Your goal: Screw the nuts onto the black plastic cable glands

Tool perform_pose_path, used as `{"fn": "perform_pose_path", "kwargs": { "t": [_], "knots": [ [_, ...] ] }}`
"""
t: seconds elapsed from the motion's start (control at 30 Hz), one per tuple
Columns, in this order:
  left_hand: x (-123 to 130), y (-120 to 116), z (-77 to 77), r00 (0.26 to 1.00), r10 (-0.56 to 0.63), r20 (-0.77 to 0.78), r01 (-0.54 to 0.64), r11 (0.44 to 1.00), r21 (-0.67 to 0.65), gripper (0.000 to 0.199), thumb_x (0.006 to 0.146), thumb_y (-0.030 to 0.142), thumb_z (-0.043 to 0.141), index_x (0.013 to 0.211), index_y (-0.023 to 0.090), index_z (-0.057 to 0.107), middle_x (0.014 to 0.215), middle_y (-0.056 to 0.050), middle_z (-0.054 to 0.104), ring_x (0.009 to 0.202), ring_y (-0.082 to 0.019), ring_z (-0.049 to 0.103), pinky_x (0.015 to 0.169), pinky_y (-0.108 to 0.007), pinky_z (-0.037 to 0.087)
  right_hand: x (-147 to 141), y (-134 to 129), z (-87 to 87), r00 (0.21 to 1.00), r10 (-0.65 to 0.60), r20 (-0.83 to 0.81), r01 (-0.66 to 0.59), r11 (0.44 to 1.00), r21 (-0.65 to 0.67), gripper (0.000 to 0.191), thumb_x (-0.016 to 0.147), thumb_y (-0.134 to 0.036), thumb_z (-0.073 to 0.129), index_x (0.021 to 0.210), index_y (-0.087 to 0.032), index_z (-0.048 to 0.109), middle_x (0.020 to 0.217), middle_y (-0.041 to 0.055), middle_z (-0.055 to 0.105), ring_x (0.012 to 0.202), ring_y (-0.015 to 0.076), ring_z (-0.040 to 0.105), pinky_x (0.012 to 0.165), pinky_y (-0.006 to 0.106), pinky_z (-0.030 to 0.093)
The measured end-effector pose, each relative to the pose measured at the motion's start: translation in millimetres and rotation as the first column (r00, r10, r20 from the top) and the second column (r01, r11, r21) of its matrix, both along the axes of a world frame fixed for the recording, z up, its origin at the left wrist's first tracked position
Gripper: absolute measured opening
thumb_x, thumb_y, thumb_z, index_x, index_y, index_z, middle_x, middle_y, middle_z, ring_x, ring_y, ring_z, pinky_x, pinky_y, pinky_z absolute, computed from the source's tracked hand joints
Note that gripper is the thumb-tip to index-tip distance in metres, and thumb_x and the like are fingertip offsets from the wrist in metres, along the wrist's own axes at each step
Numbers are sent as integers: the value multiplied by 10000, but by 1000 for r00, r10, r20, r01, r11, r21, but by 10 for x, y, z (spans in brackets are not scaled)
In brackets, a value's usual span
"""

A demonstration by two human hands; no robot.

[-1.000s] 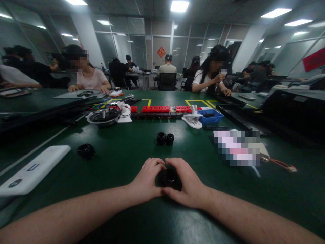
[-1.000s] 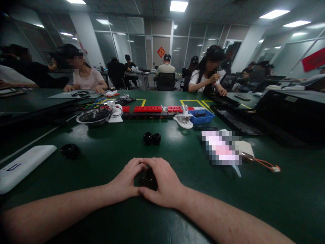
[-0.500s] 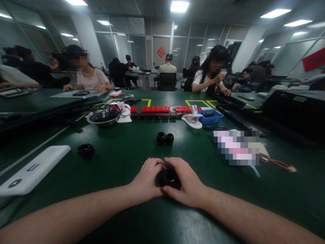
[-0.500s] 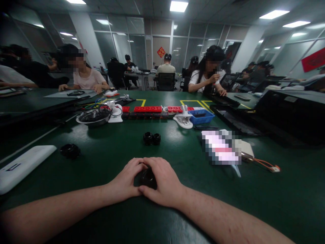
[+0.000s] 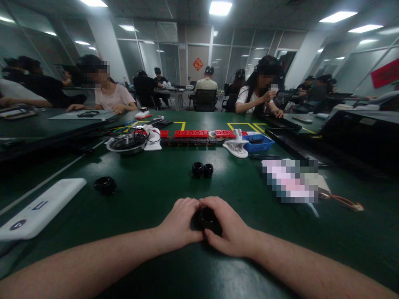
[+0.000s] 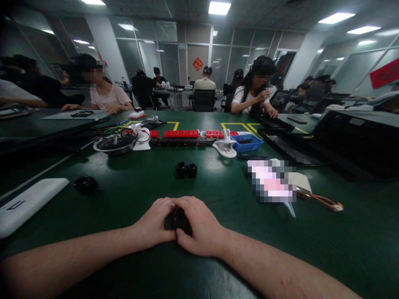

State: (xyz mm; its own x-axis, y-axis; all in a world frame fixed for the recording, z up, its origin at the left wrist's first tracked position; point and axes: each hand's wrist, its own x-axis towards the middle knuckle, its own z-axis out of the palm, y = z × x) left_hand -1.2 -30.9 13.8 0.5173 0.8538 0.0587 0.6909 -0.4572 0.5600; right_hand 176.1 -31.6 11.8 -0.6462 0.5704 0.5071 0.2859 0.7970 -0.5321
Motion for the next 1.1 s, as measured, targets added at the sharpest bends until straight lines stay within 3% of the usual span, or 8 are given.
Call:
{"fn": "perform_pose_path", "kwargs": {
  "t": [0.13,0.3,0.43,0.53,0.63,0.77,0.97,1.1],
  "knots": [
    [1,10,-19,999,-30,-34,29,1000,-9,356,604,338,661,881,160,526,893,-45,582,828,-229,518,750,-368,393,10,1,-26,996,-87,24,87,996,12,612,695,-267,581,1225,-158,293,1132,135,462,1006,258,468,846,443,409],
    [-7,28,-39,998,-36,-56,37,999,9,378,608,428,667,829,156,525,830,-36,576,774,-219,511,698,-351,393,-13,-10,-21,966,-251,64,253,967,-27,800,597,-426,699,1233,-165,289,1011,115,501,856,256,511,746,449,442],
    [-9,16,-20,998,-48,-37,48,999,-6,338,619,321,656,887,161,528,862,-29,574,793,-209,508,713,-343,391,-12,-21,-15,992,-124,29,124,992,-29,605,688,-232,567,1222,-190,287,1030,97,492,917,234,504,791,416,436],
    [-3,11,-7,999,-40,-37,39,999,-8,398,616,358,659,929,153,524,875,-39,573,800,-222,505,724,-362,389,11,-27,-18,999,2,-44,0,999,32,612,675,-190,485,1242,-184,255,1128,114,452,1022,243,467,850,422,411],
    [-1,16,-9,998,-37,-57,37,999,3,399,609,437,656,851,148,527,835,-44,567,776,-226,504,705,-364,392,19,-23,-16,997,-71,-21,71,997,27,645,678,-271,538,1250,-174,256,1154,129,444,1034,266,462,854,446,400],
    [-3,21,-11,997,-45,-66,45,999,7,341,611,416,649,795,162,516,809,-28,566,757,-212,510,687,-345,396,-1,-16,-3,980,-190,58,191,981,-20,666,667,-353,629,1221,-171,306,1021,110,511,897,248,513,779,430,431],
    [-2,12,6,999,-33,-35,32,999,-11,330,601,297,644,885,166,540,852,-30,583,792,-218,522,726,-352,396,-7,-33,18,998,-61,-17,62,996,68,534,688,-184,517,1188,-178,327,1021,100,519,907,223,507,786,395,426],
    [1,14,9,999,-44,-31,43,999,-19,420,588,383,669,917,161,533,915,-51,587,844,-239,522,766,-372,395,-14,-38,25,998,-65,18,63,996,69,601,679,-253,557,1218,-170,305,1073,115,510,963,250,496,828,434,396]
  ]
}}
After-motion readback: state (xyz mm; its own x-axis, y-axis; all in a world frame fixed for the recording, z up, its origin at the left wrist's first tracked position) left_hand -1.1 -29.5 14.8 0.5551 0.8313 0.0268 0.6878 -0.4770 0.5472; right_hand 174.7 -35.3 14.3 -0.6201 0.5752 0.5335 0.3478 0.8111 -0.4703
